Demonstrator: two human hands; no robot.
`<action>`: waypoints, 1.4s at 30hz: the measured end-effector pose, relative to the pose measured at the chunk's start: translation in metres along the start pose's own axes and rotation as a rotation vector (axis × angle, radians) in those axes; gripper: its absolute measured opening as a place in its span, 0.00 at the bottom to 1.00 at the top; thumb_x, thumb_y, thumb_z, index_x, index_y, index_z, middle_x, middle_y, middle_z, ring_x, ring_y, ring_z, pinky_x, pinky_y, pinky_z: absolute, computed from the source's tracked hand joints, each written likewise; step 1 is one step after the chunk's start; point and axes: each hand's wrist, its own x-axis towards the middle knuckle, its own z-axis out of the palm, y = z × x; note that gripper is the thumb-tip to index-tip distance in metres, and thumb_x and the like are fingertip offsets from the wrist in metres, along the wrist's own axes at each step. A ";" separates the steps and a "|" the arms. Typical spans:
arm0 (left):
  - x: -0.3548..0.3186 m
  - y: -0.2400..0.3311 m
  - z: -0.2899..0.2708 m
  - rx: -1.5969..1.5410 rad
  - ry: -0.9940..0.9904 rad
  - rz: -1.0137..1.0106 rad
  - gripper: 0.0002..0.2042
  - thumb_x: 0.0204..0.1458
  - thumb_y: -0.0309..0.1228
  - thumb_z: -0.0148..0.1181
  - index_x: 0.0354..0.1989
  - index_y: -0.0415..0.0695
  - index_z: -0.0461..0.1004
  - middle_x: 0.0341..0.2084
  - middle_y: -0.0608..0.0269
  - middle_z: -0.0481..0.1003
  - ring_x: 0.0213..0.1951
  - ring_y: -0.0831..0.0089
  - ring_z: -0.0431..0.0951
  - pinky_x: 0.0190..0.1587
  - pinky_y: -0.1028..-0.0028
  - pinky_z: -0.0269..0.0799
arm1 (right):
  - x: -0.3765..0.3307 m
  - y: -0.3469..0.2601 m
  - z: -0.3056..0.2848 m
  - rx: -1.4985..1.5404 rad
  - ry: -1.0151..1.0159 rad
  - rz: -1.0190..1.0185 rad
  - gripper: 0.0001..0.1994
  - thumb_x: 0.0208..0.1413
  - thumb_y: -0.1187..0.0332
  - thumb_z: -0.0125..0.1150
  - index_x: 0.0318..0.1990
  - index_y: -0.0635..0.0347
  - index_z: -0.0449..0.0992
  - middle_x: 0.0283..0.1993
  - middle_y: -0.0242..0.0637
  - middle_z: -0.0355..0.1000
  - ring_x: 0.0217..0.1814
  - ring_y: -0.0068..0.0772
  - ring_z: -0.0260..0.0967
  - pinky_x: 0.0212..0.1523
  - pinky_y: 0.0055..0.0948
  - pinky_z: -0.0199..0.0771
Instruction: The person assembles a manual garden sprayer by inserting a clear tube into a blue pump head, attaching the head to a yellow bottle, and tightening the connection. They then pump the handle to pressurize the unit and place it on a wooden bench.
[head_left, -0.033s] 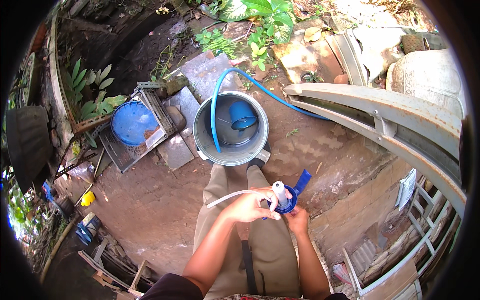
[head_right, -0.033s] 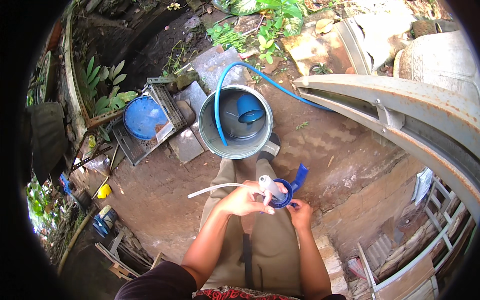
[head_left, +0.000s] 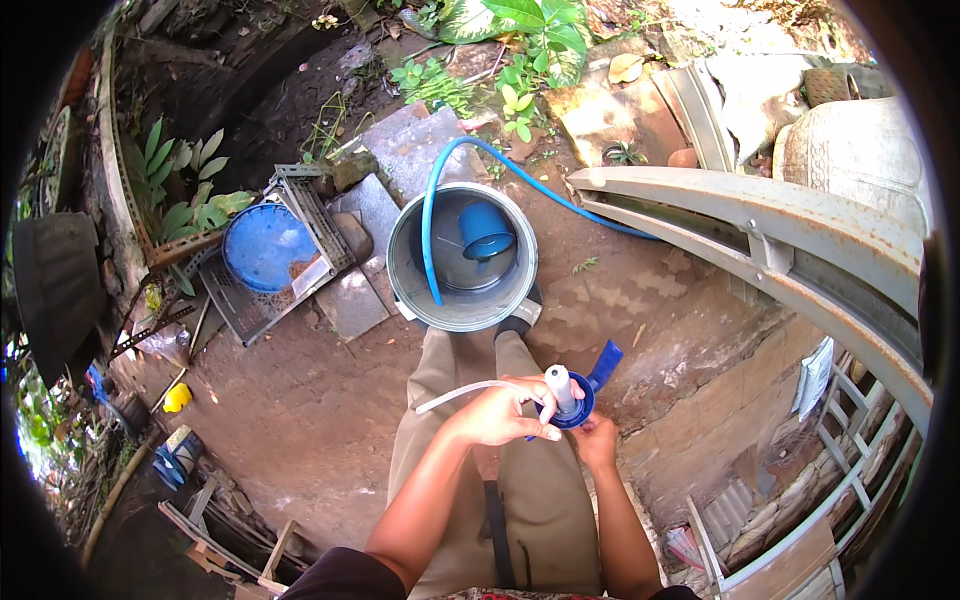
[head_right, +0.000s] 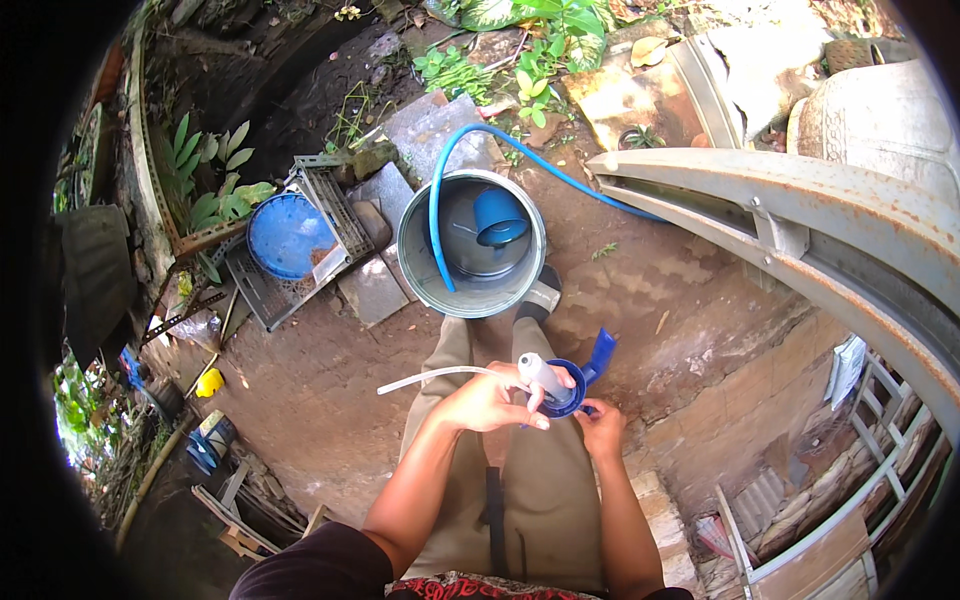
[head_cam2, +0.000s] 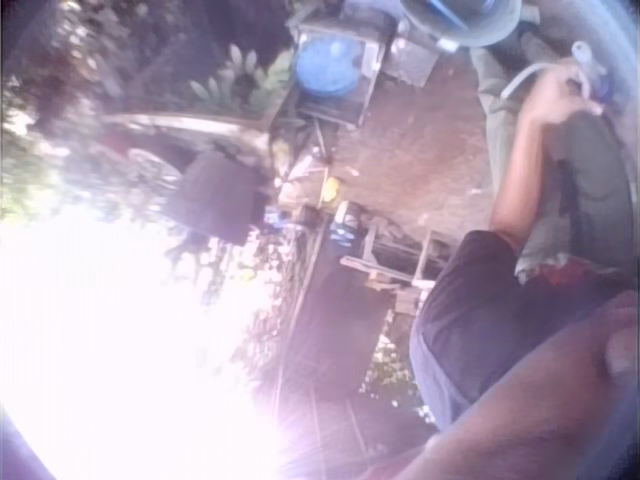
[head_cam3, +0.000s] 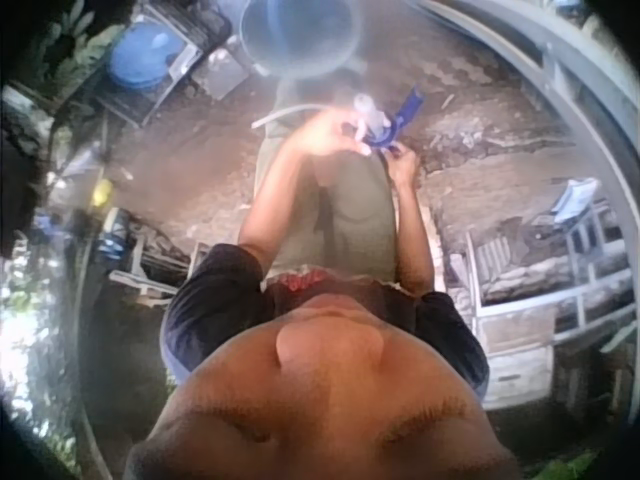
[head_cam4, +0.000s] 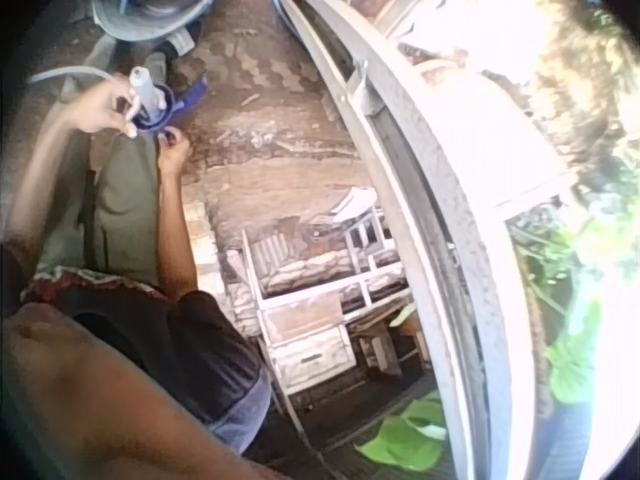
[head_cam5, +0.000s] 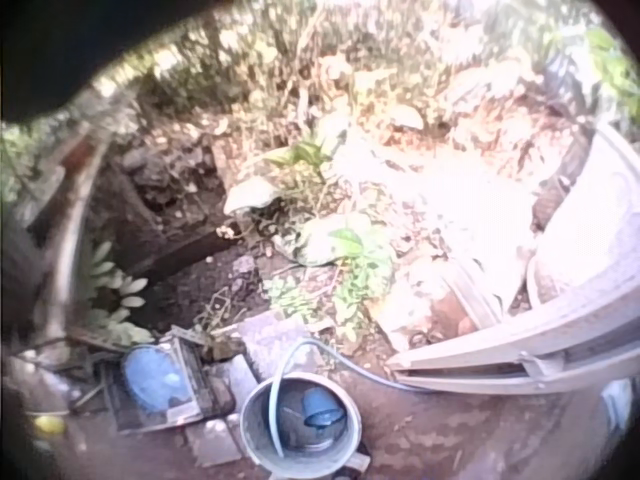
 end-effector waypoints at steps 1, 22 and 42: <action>0.001 0.000 0.001 -0.015 -0.006 -0.012 0.15 0.43 0.22 0.77 0.25 0.42 0.70 0.56 0.53 0.76 0.60 0.61 0.73 0.60 0.62 0.67 | 0.002 0.005 0.000 -0.009 0.013 -0.009 0.12 0.46 0.75 0.75 0.41 0.63 0.84 0.26 0.41 0.77 0.26 0.30 0.73 0.32 0.32 0.76; -0.003 -0.006 0.012 0.135 0.051 -0.034 0.17 0.45 0.25 0.76 0.24 0.40 0.67 0.52 0.59 0.78 0.57 0.61 0.74 0.62 0.62 0.67 | -0.003 -0.098 -0.010 0.105 -0.016 -0.072 0.09 0.48 0.79 0.68 0.39 0.66 0.83 0.31 0.47 0.81 0.33 0.31 0.80 0.37 0.34 0.76; -0.002 -0.016 0.011 0.238 0.041 0.007 0.16 0.44 0.28 0.78 0.25 0.39 0.71 0.51 0.52 0.79 0.57 0.57 0.75 0.58 0.60 0.71 | 0.001 -0.102 -0.004 0.109 0.010 -0.086 0.07 0.51 0.75 0.66 0.38 0.64 0.82 0.31 0.51 0.81 0.35 0.33 0.81 0.37 0.35 0.76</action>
